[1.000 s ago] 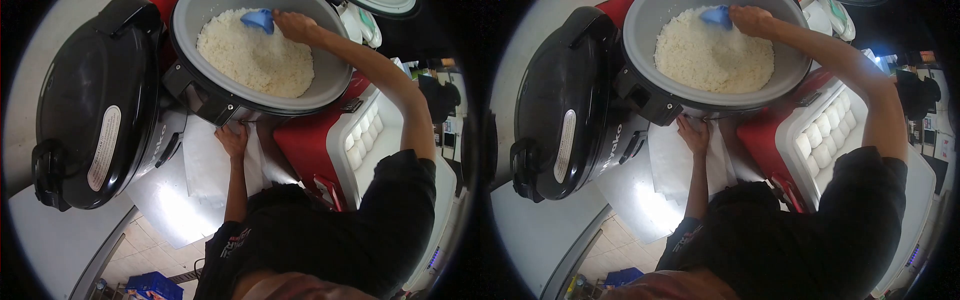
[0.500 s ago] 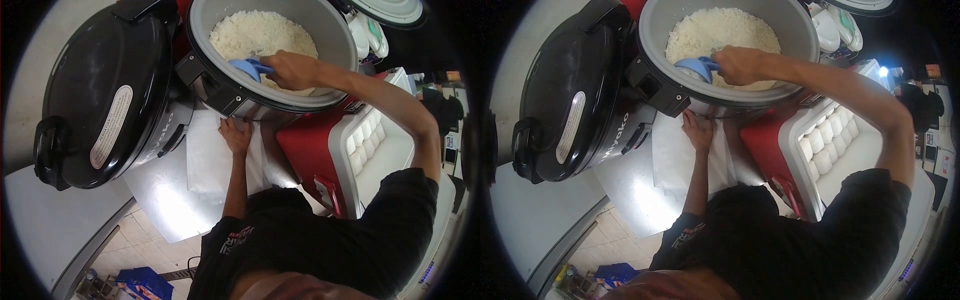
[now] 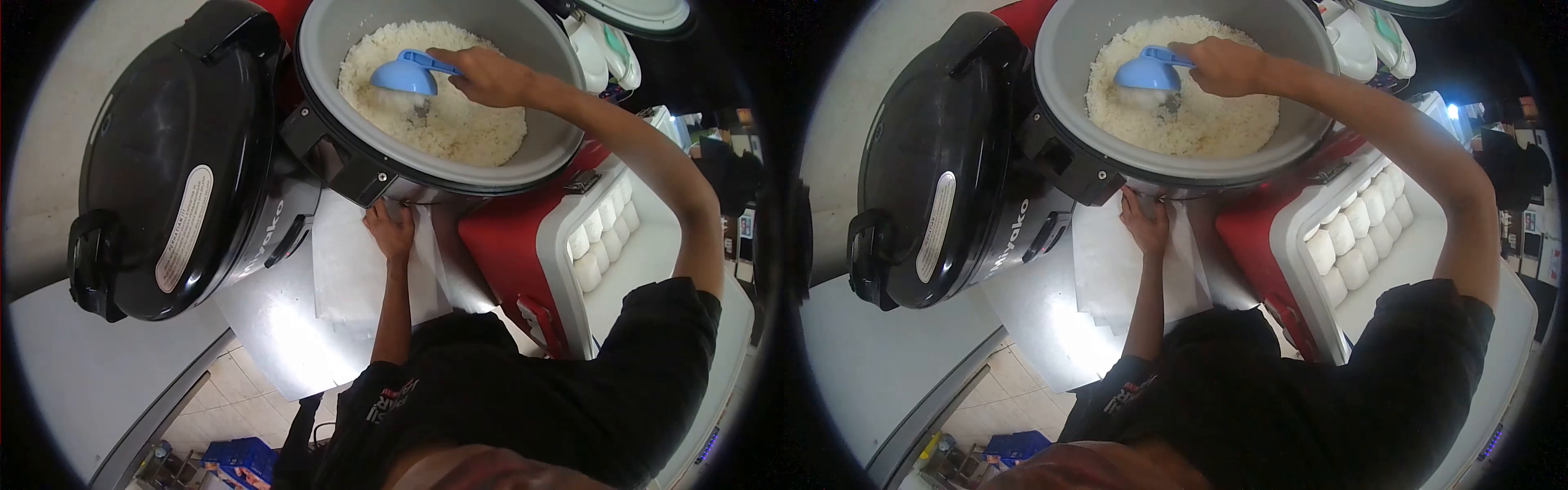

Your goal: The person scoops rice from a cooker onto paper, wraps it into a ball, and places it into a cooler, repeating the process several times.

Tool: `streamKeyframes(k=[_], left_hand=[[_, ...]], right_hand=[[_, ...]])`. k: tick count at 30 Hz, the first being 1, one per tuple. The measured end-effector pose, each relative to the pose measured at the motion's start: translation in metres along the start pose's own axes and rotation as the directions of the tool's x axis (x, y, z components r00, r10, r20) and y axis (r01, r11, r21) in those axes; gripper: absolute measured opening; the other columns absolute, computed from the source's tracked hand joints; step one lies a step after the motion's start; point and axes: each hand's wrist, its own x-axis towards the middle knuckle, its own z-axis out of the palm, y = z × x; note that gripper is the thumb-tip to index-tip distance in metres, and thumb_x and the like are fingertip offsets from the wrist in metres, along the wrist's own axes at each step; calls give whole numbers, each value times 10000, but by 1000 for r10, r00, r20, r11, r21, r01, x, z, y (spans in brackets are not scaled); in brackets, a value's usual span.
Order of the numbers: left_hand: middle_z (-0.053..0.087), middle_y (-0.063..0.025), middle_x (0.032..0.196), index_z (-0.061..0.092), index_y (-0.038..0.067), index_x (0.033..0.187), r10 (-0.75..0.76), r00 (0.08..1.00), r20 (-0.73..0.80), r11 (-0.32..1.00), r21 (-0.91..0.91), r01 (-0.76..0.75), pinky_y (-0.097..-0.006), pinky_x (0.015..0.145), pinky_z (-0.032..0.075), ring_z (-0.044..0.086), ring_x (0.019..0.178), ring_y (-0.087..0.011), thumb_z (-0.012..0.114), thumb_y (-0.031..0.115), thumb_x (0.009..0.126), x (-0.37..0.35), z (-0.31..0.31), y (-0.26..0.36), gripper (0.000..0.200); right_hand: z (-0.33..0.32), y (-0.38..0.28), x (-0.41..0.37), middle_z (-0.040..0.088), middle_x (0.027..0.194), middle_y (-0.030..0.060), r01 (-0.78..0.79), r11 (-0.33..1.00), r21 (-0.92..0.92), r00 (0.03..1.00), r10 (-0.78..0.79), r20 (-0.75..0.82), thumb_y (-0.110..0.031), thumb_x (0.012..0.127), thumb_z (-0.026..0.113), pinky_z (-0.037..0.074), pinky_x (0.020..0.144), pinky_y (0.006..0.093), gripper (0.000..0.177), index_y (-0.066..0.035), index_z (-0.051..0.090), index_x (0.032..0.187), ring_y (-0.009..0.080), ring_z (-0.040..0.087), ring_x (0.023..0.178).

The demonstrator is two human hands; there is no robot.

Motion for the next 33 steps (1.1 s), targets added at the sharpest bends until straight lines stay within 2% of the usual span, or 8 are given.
streamKeyframes(k=[2, 3, 5, 10, 12, 16, 29, 33], left_hand=[[447, -280, 1261, 246, -61, 1409, 8, 1000, -9, 1000, 20, -8, -462, 970, 309, 424, 1170, -407, 629, 209, 749, 0, 4, -3, 809], [455, -276, 1248, 261, -67, 1400, 20, 1000, -14, 999, 45, -20, -462, 966, 311, 428, 1160, -404, 631, 210, 748, -3, 4, -6, 799], [457, -274, 1245, 277, -74, 1388, 40, 999, -25, 997, 74, -38, -463, 966, 311, 427, 1160, -404, 635, 209, 746, -5, 6, -10, 788], [458, -272, 1244, 317, -89, 1358, 64, 997, -39, 992, 107, -60, -464, 967, 310, 424, 1155, -412, 639, 215, 745, -7, 10, -15, 756], [451, -278, 1255, 319, -89, 1359, -2, 1000, -29, 995, 95, 4, -461, 971, 308, 420, 1157, -419, 645, 229, 744, -5, 11, -14, 765], [445, -283, 1263, 316, -89, 1363, 49, 998, -39, 994, 104, -45, -458, 975, 307, 420, 1159, -418, 647, 236, 746, -6, 10, -19, 772], [449, -256, 1247, 214, -53, 1423, 28, 999, -21, 994, 103, -26, -457, 965, 309, 424, 1148, -404, 653, 232, 727, -3, 5, -5, 870], [456, -251, 1204, 187, -29, 1438, 86, 993, -85, 992, 103, -77, -462, 946, 316, 437, 1115, -396, 643, 224, 725, -1, 9, -7, 883]], right_hand=[[4, 7, 6, 615, 794, 222, -266, 956, 127, 964, 265, 24, -102, 805, 537, 501, 607, 395, 471, 70, 492, 1241, 336, 608, 625], [5, 5, 7, 615, 794, 222, -265, 955, 136, 964, 264, 27, -102, 805, 537, 501, 607, 395, 471, 70, 492, 1241, 336, 608, 625], [6, 2, 7, 601, 742, 139, -695, 672, 256, 696, 540, 474, -110, 784, 533, 492, 511, 343, 475, 63, 523, 1226, 225, 598, 574], [10, -40, 2, 550, 691, 67, -657, 629, 416, 735, 412, 539, -132, 763, 524, 471, 465, 279, 510, 23, 530, 1249, 140, 548, 533], [-2, -68, 0, 540, 640, 110, -598, 593, 539, 795, 359, 488, -91, 767, 502, 432, 443, 302, 389, 71, 582, 1111, 158, 516, 497], [-35, -96, -8, 544, 637, 87, -531, 677, 510, 842, 359, 402, -124, 791, 525, 457, 470, 287, 488, 14, 539, 1258, 146, 524, 506], [-89, -101, -52, 516, 697, 23, -630, 666, 399, 748, 382, 543, -144, 787, 531, 441, 464, 240, 523, -20, 516, 1295, 96, 491, 516], [-90, -77, -57, 484, 657, -1, -666, 516, 538, 732, 315, 604, -131, 821, 531, 346, 380, 207, 454, -36, 542, 1265, 48, 401, 462]])
